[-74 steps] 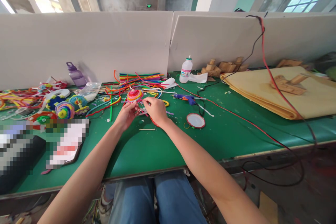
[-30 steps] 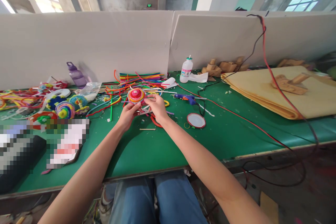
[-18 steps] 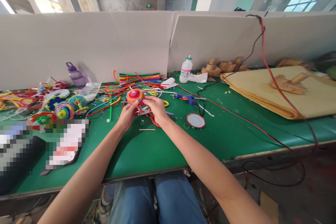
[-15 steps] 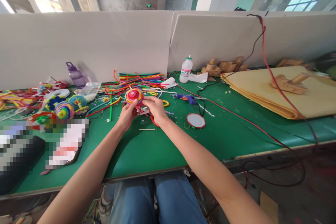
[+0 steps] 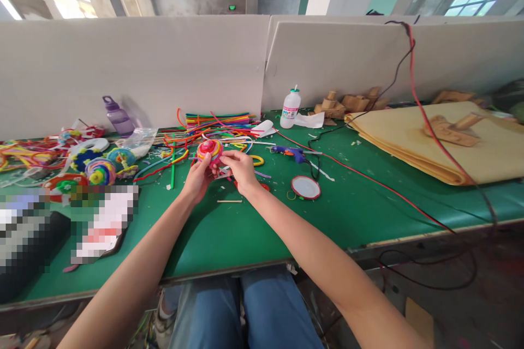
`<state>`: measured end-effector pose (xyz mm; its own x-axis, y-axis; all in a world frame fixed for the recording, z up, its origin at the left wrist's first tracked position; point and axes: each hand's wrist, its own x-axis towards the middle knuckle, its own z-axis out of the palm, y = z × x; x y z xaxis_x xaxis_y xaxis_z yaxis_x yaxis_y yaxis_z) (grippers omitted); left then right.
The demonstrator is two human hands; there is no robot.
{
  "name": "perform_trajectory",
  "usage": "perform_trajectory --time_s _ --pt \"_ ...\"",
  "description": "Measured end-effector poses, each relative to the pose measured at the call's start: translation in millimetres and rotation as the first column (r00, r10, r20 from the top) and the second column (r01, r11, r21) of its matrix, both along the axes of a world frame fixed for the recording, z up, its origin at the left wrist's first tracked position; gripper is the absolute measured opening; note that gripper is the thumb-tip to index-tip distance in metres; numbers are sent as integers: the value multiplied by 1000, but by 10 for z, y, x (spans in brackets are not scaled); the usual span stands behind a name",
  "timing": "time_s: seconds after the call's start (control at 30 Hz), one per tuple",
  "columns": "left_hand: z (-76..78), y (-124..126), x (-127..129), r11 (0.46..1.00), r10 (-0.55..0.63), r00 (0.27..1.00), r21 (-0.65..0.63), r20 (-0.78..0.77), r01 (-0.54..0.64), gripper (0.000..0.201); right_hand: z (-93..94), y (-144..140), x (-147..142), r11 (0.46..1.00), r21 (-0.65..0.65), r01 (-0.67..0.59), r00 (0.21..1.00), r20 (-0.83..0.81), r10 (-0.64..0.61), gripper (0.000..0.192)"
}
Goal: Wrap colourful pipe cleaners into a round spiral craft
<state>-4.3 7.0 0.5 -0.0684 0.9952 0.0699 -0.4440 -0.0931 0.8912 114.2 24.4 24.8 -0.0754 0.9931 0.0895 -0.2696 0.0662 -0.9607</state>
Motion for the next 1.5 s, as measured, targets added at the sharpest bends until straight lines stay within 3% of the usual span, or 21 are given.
perform_trajectory --time_s 0.2,0.33,0.43,0.57,0.67,0.87,1.03,1.23,1.5 --pt "10 -8 0 999 -41 996 3 -77 41 41 -4 2 9 1000 -17 -24 999 -30 24 8" --pt "2 -8 -3 1000 -7 993 22 -120 9 37 -25 20 10 1000 10 2 999 -52 -2 11" --pt "-10 -2 -2 998 53 984 41 -167 -47 36 -44 34 15 990 126 55 998 8 -56 13" --pt "-34 15 -5 993 110 966 76 -233 -95 35 -20 30 47 934 351 62 981 153 -123 18" --pt "-48 24 -11 994 98 966 74 -239 -83 35 3 31 70 911 408 54 966 210 -151 25" --pt "-48 16 -21 997 -22 982 70 -185 36 34 -11 69 85 902 430 32 953 260 -158 24" --pt "-42 13 -16 998 9 980 63 -199 3 36 6 56 101 891 452 39 920 331 -208 20" --pt "-26 14 8 994 92 959 78 -269 -73 37 -1 113 118 951 310 -10 964 255 -73 9" --pt "-59 26 1 990 113 919 125 -378 -70 36 -6 204 185 955 270 -119 961 273 42 10"
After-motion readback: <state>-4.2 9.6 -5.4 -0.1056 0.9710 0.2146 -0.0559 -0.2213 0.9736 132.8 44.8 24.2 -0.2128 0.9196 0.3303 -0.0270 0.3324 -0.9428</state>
